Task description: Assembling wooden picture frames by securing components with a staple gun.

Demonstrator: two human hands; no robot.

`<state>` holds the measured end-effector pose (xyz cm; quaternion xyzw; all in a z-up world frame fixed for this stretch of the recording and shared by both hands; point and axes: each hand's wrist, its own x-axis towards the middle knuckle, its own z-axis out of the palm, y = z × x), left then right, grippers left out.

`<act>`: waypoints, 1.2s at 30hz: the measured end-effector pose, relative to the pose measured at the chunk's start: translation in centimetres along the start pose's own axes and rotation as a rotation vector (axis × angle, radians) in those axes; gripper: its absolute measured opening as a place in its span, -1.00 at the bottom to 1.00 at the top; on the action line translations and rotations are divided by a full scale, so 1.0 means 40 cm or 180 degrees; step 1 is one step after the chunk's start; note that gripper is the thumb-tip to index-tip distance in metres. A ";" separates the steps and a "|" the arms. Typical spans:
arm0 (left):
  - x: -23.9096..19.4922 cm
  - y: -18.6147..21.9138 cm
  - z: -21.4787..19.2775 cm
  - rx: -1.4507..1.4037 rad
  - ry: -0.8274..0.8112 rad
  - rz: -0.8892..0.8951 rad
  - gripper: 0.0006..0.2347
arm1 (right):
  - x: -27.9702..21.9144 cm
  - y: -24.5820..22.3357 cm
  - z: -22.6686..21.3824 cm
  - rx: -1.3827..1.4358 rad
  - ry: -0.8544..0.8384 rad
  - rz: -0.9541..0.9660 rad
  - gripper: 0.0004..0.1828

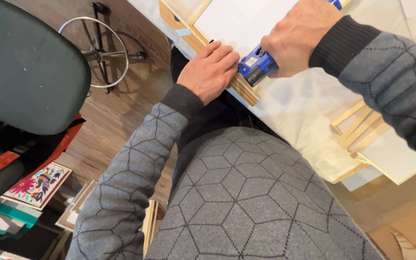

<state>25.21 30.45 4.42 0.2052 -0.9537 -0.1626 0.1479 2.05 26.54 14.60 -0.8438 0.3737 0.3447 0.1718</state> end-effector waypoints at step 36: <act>0.074 -1.076 -0.209 0.0826 -0.0362 -0.1796 -0.42 | -0.307 -0.325 0.381 0.3658 0.1747 0.5433 -0.35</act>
